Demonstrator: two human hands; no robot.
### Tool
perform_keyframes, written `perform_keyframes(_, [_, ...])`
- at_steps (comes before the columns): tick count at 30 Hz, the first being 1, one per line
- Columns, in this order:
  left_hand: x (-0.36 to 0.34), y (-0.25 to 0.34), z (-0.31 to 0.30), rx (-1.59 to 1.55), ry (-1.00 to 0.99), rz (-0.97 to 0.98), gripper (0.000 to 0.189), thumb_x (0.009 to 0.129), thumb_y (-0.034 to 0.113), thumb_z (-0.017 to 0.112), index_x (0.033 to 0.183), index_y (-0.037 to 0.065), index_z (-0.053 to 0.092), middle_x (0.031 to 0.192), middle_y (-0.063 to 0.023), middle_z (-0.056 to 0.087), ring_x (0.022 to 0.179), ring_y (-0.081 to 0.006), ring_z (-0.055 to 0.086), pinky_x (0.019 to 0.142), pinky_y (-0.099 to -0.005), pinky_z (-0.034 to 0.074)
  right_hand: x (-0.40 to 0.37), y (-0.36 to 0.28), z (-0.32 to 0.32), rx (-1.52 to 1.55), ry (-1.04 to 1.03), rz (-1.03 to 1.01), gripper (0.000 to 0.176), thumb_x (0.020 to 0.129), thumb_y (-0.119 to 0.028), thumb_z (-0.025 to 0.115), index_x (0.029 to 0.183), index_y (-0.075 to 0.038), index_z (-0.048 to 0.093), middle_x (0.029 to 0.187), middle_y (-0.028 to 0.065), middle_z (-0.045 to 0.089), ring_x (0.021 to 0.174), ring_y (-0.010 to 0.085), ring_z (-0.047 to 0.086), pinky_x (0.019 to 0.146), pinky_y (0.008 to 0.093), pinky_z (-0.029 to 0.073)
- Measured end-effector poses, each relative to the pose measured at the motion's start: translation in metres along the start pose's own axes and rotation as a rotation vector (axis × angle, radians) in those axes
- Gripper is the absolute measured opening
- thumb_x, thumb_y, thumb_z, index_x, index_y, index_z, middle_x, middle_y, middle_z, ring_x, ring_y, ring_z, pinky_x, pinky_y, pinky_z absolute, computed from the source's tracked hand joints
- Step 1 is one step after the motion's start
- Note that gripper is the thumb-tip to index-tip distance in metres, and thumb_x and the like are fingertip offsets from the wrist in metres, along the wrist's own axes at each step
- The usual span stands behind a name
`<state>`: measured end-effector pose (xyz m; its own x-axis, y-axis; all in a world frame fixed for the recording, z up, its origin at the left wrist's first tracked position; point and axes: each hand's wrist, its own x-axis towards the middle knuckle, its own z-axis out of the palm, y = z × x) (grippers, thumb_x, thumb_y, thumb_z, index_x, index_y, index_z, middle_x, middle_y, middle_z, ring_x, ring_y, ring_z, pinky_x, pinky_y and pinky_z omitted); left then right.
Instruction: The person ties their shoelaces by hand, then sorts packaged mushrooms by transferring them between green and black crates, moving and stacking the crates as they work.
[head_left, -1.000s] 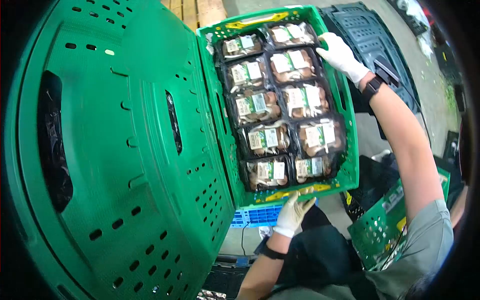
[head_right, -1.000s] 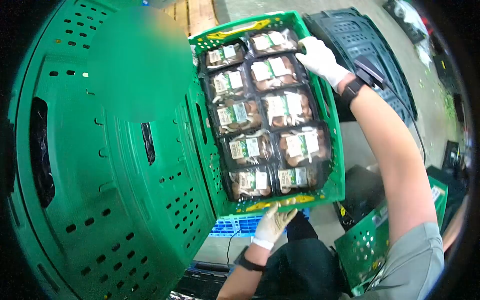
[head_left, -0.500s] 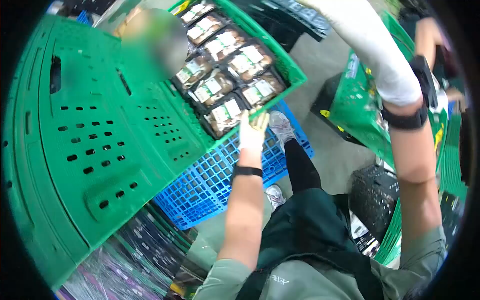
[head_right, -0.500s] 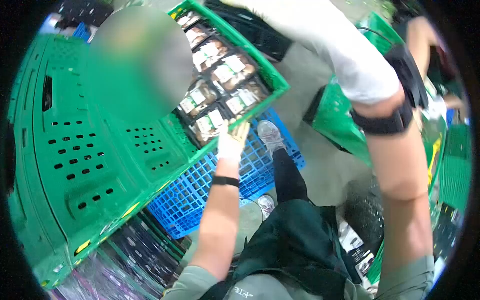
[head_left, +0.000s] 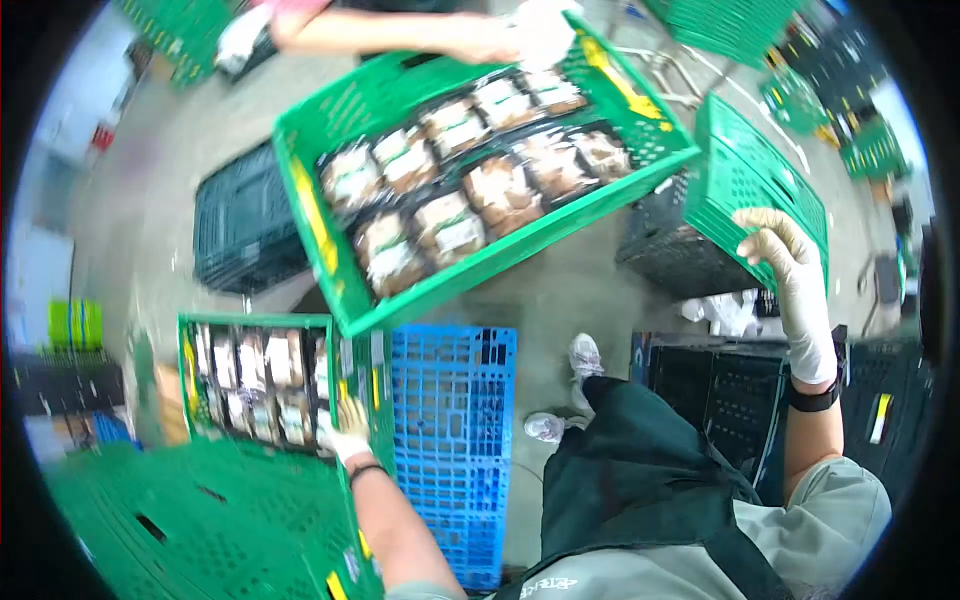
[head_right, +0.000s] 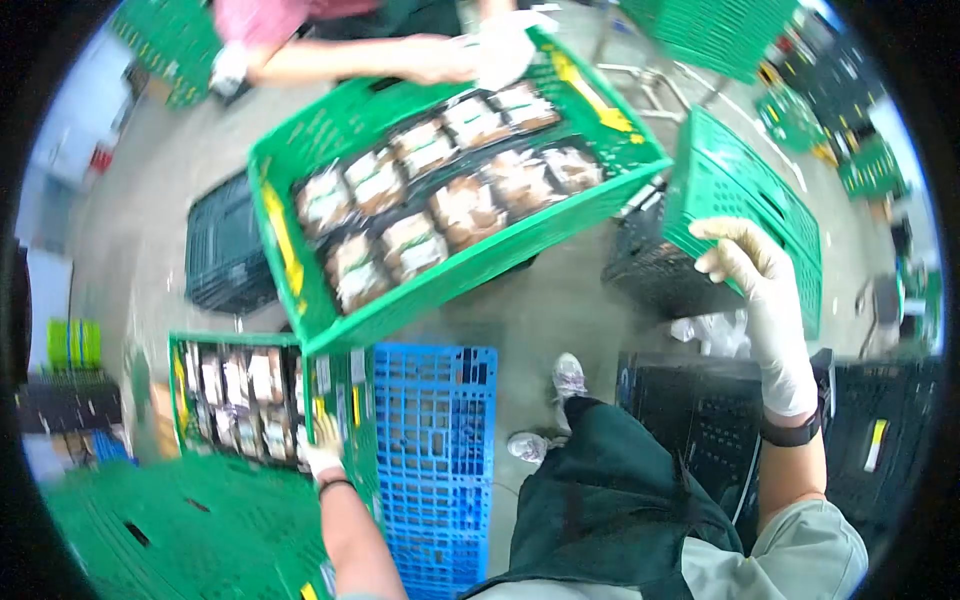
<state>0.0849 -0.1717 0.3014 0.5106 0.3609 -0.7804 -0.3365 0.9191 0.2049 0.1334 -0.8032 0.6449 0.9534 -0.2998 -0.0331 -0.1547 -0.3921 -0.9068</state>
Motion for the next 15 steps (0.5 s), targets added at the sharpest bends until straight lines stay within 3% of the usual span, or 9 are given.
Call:
perform_keyframes(3, [-0.041,-0.043,-0.006,0.631,-0.085,-0.070,0.082,0.086,0.060,0.051,0.147,0.011,0.025,0.154,-0.0044,0.024,0.142,-0.0197,0.021,0.110,-0.0505,0.026,0.000,0.064,-0.069,-0.034,0.170,0.119,0.022,0.091,-0.012,0.053,0.106,0.000,0.063,0.098,0.0042,0.064,0.079,0.0095,0.056,0.073,0.0242,0.046])
perform_keyframes(4, [-0.030,-0.079,0.013,0.690,-0.181,-0.094,0.072,0.088,0.060,0.048,0.139,0.010,0.040,0.148,-0.0066,0.036,0.138,-0.0214,0.029,0.108,-0.0514,0.029,-0.013,0.080,-0.096,0.018,0.279,0.154,0.021,0.090,-0.012,0.054,0.104,0.000,0.064,0.097,0.0040,0.065,0.078,0.0098,0.057,0.072,0.0242,0.047])
perform_keyframes(5, [-0.033,-0.071,-0.047,0.653,-0.303,-0.416,0.054,0.090,0.056,0.047,0.118,0.010,0.054,0.130,-0.0069,0.051,0.122,-0.0249,0.045,0.098,-0.0511,0.038,-0.004,0.122,-0.110,-0.072,0.276,0.135,0.020,0.090,-0.013,0.055,0.102,0.000,0.064,0.095,0.0051,0.065,0.077,0.0102,0.057,0.071,0.0244,0.047])
perform_keyframes(6, [-0.047,-0.111,-0.058,0.639,-0.346,-0.563,0.041,0.092,0.051,0.047,0.097,0.012,0.058,0.102,-0.0061,0.058,0.099,-0.0258,0.053,0.087,-0.0492,0.044,-0.007,0.144,-0.129,0.031,0.268,0.259,0.020,0.089,-0.014,0.056,0.101,-0.001,0.064,0.092,0.0061,0.065,0.077,0.0121,0.058,0.069,0.0254,0.048])
perform_keyframes(7, [-0.089,-0.159,-0.055,0.895,-0.110,-0.432,0.039,0.092,0.049,0.045,0.093,0.012,0.059,0.094,-0.0075,0.059,0.089,-0.0258,0.055,0.079,-0.0464,0.046,-0.016,0.177,-0.146,0.003,0.320,0.254,0.019,0.089,-0.016,0.056,0.101,-0.003,0.065,0.089,0.0071,0.065,0.077,0.0141,0.059,0.067,0.0272,0.049])
perform_keyframes(9, [-0.098,-0.201,-0.079,1.154,-0.287,-0.703,0.029,0.093,0.036,0.049,0.099,0.010,0.060,0.110,-0.0108,0.061,0.104,-0.0292,0.057,0.086,-0.0427,0.047,-0.040,0.217,-0.175,-0.190,0.395,0.285,0.020,0.087,-0.017,0.058,0.101,-0.004,0.065,0.089,0.0095,0.065,0.079,0.0179,0.062,0.071,0.0305,0.049])
perform_keyframes(11, [-0.131,-0.287,-0.053,1.494,-0.126,-0.572,0.033,0.092,0.028,0.052,0.115,0.005,0.055,0.118,-0.0147,0.058,0.112,-0.0320,0.055,0.091,-0.0439,0.046,-0.044,0.236,-0.185,-0.275,0.512,0.297,0.021,0.086,-0.017,0.058,0.100,-0.004,0.065,0.089,0.0108,0.065,0.080,0.0195,0.062,0.072,0.0316,0.050])
perform_keyframes(12, [-0.131,-0.317,-0.037,1.496,-0.260,-0.734,0.033,0.092,0.024,0.055,0.119,0.004,0.053,0.115,-0.0173,0.059,0.110,-0.0331,0.056,0.094,-0.0437,0.045,-0.058,0.239,-0.184,-0.328,0.550,0.388,0.020,0.085,-0.017,0.059,0.099,-0.003,0.065,0.090,0.0120,0.065,0.082,0.0219,0.063,0.074,0.0326,0.050])
perform_keyframes(15, [-0.154,-0.438,0.002,1.930,-0.788,-0.643,0.032,0.091,0.027,0.058,0.116,0.006,0.056,0.101,-0.0112,0.065,0.088,-0.0203,0.065,0.073,-0.0328,0.053,-0.107,0.259,-0.199,-0.388,0.563,0.560,0.020,0.082,-0.016,0.059,0.096,-0.004,0.066,0.090,0.0137,0.065,0.084,0.0257,0.063,0.076,0.0344,0.050])
